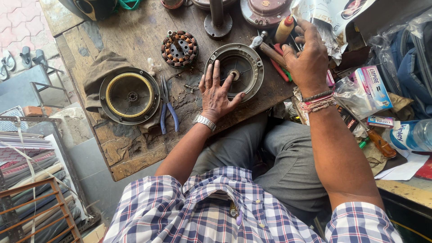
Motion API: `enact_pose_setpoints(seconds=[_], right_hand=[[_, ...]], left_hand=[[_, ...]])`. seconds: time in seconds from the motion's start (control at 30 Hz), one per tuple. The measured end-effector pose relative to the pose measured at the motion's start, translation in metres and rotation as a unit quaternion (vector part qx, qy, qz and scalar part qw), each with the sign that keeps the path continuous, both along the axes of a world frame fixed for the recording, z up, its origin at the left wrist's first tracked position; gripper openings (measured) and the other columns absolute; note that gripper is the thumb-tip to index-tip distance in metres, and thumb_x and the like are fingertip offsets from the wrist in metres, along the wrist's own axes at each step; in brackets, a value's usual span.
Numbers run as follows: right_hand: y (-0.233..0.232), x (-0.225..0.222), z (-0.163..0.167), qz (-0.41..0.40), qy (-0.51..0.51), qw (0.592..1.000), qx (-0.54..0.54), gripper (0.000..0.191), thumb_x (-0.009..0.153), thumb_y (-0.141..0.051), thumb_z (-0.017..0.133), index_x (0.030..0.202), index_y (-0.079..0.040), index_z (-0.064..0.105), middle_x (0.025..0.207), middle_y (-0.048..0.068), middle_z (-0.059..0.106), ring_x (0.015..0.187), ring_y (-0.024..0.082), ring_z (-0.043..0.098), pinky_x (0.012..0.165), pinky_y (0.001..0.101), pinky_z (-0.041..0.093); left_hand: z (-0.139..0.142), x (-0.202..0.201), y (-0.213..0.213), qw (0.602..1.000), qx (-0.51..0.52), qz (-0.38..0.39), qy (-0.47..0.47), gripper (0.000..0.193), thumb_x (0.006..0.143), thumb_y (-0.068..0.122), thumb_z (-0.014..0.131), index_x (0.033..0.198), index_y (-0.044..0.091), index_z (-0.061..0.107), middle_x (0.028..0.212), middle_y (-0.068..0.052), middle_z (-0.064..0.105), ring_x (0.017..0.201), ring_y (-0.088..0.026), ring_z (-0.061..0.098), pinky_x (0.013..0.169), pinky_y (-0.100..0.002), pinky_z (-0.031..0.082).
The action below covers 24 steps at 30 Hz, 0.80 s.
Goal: The person disassembles a circular electrical component, removes the rotor, applies lubricant to the stator housing, and uses a screwdriver to adjust internal parts. They then reassemble the component by placing the rotor back into the housing.
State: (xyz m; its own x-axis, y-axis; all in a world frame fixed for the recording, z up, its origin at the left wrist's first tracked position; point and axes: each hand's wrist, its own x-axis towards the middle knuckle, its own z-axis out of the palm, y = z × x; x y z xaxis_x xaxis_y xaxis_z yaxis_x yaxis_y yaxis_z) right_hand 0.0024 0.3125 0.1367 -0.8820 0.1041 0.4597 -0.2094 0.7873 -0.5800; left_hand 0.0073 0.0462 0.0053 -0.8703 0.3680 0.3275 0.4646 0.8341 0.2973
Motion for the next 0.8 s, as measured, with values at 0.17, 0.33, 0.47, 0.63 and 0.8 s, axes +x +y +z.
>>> enact_pose_setpoints(seconds=[0.17,0.33,0.47,0.63,0.8], right_hand=[[-0.0005,-0.0002,0.0003,-0.001,0.0,1.0,0.0,0.057,0.095,-0.006,0.082,0.145,-0.005,0.053,0.129,0.018,0.069,0.109,0.025,0.072,0.077,0.0312,0.063],[-0.0004,0.0008,-0.0003,0.002,-0.002,1.0,0.0,0.059,0.094,-0.005,0.082,0.145,-0.006,0.053,0.129,0.018,0.069,0.107,0.026,0.072,0.078,0.0332,0.062],[-0.0005,0.0002,-0.001,-0.003,-0.003,1.0,0.002,0.058,0.094,-0.006,0.083,0.144,-0.006,0.054,0.128,0.017,0.069,0.107,0.026,0.072,0.077,0.0331,0.062],[-0.0008,-0.001,-0.0036,-0.004,-0.004,1.0,0.001,0.059,0.092,-0.006,0.082,0.144,-0.005,0.054,0.128,0.018,0.069,0.107,0.026,0.072,0.077,0.033,0.062],[0.0049,-0.001,-0.0046,-0.002,-0.001,1.0,0.008,0.058,0.092,-0.006,0.083,0.142,-0.005,0.054,0.128,0.017,0.069,0.107,0.026,0.072,0.081,0.0359,0.061]], left_hand=[[-0.0002,0.0001,-0.0007,0.999,0.001,-0.003,0.034,0.076,0.089,0.073,0.059,0.144,0.022,0.063,0.169,-0.021,0.017,0.157,-0.037,0.012,0.124,-0.05,0.008],[-0.001,0.0003,-0.0007,1.0,0.001,-0.002,-0.007,0.071,0.088,0.073,0.059,0.139,0.023,0.064,0.169,-0.021,0.018,0.157,-0.038,0.013,0.124,-0.051,0.008],[-0.0019,0.0003,-0.0002,1.0,0.0,-0.003,0.03,0.074,0.089,0.074,0.058,0.143,0.023,0.063,0.169,-0.022,0.018,0.157,-0.037,0.012,0.124,-0.051,0.008],[-0.0008,0.0,-0.0011,1.0,-0.003,0.001,-0.01,0.072,0.087,0.074,0.058,0.137,0.022,0.065,0.168,-0.021,0.019,0.156,-0.038,0.012,0.123,-0.051,0.008],[0.003,0.0008,0.0036,1.0,-0.012,0.002,-0.015,0.072,0.087,0.073,0.058,0.138,0.022,0.064,0.169,-0.022,0.018,0.157,-0.038,0.012,0.124,-0.05,0.007]])
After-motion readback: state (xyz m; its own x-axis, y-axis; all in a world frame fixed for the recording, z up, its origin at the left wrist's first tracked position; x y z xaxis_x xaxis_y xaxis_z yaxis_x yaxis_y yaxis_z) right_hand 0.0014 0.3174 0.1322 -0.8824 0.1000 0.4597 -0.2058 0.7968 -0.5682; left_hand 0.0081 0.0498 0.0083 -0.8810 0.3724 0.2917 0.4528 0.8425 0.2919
